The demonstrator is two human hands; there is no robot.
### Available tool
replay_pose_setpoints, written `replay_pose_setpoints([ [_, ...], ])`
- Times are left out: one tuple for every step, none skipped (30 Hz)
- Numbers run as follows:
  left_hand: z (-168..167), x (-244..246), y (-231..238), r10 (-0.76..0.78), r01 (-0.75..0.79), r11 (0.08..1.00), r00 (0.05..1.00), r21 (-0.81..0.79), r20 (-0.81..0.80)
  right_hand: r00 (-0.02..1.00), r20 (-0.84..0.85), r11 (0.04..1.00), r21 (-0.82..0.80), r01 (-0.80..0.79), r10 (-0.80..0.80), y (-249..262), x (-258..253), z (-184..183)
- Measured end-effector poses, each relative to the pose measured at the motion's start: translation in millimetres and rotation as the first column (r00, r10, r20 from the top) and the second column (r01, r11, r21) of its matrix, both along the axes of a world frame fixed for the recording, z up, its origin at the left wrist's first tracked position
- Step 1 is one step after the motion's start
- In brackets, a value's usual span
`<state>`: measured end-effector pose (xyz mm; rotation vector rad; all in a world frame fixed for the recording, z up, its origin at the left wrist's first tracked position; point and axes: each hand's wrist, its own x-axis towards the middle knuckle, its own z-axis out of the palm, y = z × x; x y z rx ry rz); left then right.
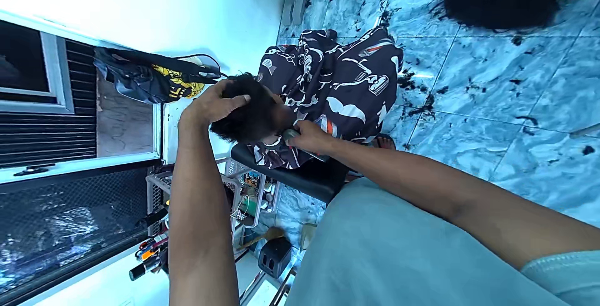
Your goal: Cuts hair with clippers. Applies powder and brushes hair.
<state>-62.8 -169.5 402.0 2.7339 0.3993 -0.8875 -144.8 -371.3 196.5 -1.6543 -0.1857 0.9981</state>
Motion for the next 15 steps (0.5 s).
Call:
replay_pose_setpoints([
  [-2,0,2,-0.016,0.016,1.000,1.000,0.009,0.014,1.000,0.009,1.000,-0.006,0.009,-0.009,3,1,-1],
  [-3,0,3,-0.031,0.031,0.999,0.999,0.013,0.027,1.000,0.010,1.000,-0.005,0.013,-0.013,4,3,0],
  [-4,0,3,-0.038,0.038,0.999,0.999,0.013,0.033,1.000,0.014,1.000,0.000,0.011,-0.011,4,5,1],
  [-4,-1,2,-0.038,0.038,0.999,0.999,0.011,0.032,1.000,0.021,1.000,0.009,0.006,-0.006,4,6,3],
  [-4,-1,2,-0.039,0.039,0.999,0.999,0.011,0.032,0.999,0.032,1.000,0.022,0.002,-0.003,4,8,4],
  [-3,-2,3,-0.039,0.039,0.999,0.999,0.011,0.032,0.999,0.042,0.999,0.037,0.000,-0.002,4,9,6],
  [-2,-3,2,-0.039,0.038,0.999,0.999,0.013,0.033,0.998,0.055,0.998,0.059,0.009,-0.012,5,9,7],
  [-1,-4,3,-0.037,0.037,0.999,0.999,0.013,0.033,0.998,0.065,0.998,0.067,0.013,-0.018,6,9,8],
  [-1,-5,3,-0.032,0.032,0.999,0.999,0.010,0.034,0.997,0.070,0.997,0.073,0.012,-0.017,6,9,10],
  [-1,-6,3,-0.024,0.024,1.000,0.999,0.006,0.037,0.998,0.068,0.997,0.082,0.011,-0.017,5,8,11],
  [-1,-7,4,-0.018,0.018,1.000,0.999,0.001,0.040,0.998,0.060,0.996,0.092,0.014,-0.020,5,7,13],
  [-1,-8,5,-0.014,0.015,1.000,0.999,-0.007,0.044,0.998,0.049,0.994,0.104,0.023,-0.028,4,7,15],
  [-1,-9,5,-0.012,0.012,1.000,0.999,-0.014,0.048,0.999,0.035,0.993,0.118,0.030,-0.034,4,7,18],
  [-1,-11,4,-0.008,0.010,1.000,0.999,-0.022,0.052,0.999,0.023,0.991,0.132,0.032,-0.035,3,7,20],
  [-1,-12,4,-0.008,0.010,1.000,0.998,-0.028,0.055,0.999,0.014,0.989,0.147,0.032,-0.034,3,7,23],
])
